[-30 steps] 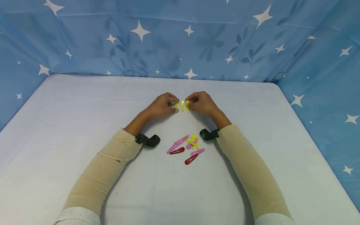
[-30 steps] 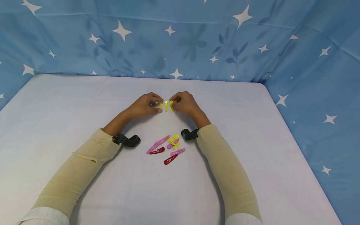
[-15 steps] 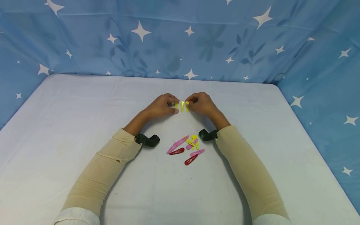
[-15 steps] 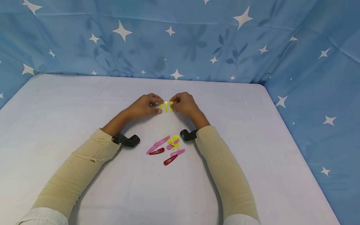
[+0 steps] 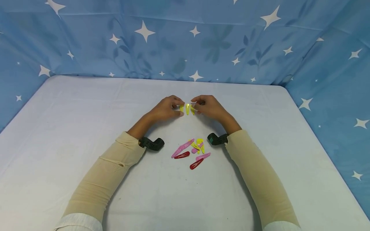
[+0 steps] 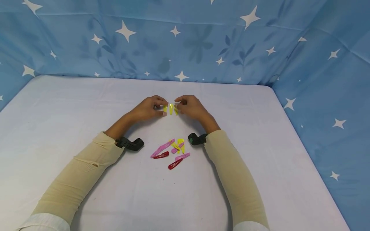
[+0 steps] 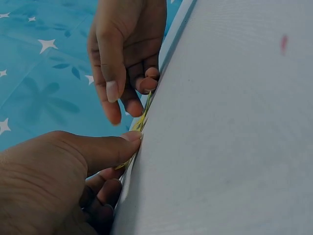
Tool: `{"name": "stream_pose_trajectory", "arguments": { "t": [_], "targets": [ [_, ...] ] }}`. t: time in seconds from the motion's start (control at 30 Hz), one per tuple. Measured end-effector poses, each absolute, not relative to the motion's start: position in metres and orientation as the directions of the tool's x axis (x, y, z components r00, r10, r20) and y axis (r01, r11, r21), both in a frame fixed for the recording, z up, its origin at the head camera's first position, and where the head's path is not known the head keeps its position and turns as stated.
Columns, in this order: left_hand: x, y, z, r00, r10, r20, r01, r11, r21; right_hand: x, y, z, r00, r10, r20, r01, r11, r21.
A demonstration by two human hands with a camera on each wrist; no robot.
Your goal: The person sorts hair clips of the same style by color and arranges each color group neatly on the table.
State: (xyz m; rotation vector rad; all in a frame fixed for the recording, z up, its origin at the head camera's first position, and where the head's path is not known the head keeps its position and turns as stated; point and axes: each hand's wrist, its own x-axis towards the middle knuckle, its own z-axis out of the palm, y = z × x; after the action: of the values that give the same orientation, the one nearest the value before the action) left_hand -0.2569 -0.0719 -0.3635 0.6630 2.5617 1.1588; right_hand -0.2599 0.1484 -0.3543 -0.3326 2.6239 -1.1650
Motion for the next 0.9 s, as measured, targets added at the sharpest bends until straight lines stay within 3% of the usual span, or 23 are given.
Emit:
{"name": "stream_pose_trajectory", "arguments": {
  "t": [0.17,0.53,0.9],
  "targets": [
    [-0.258,-0.072,-0.363,-0.860,0.510,-0.026,0.322,0.582,0.746,-0.254,0.156,-0.354,-0.926,-0.365,-0.095,-0.151,0.590,-0.793],
    [-0.258,-0.070,-0.365,-0.866,0.499,-0.033,0.305,0.580,0.755,-0.240,0.164,-0.351,-0.928,-0.365,-0.073,-0.162,0.573,-0.804],
    [-0.257,-0.071,-0.365,-0.865,0.501,-0.031,0.306,0.575,0.759,-0.217,0.168,-0.344,-0.820,-0.557,-0.134,-0.218,0.519,-0.826]
  ]
}}
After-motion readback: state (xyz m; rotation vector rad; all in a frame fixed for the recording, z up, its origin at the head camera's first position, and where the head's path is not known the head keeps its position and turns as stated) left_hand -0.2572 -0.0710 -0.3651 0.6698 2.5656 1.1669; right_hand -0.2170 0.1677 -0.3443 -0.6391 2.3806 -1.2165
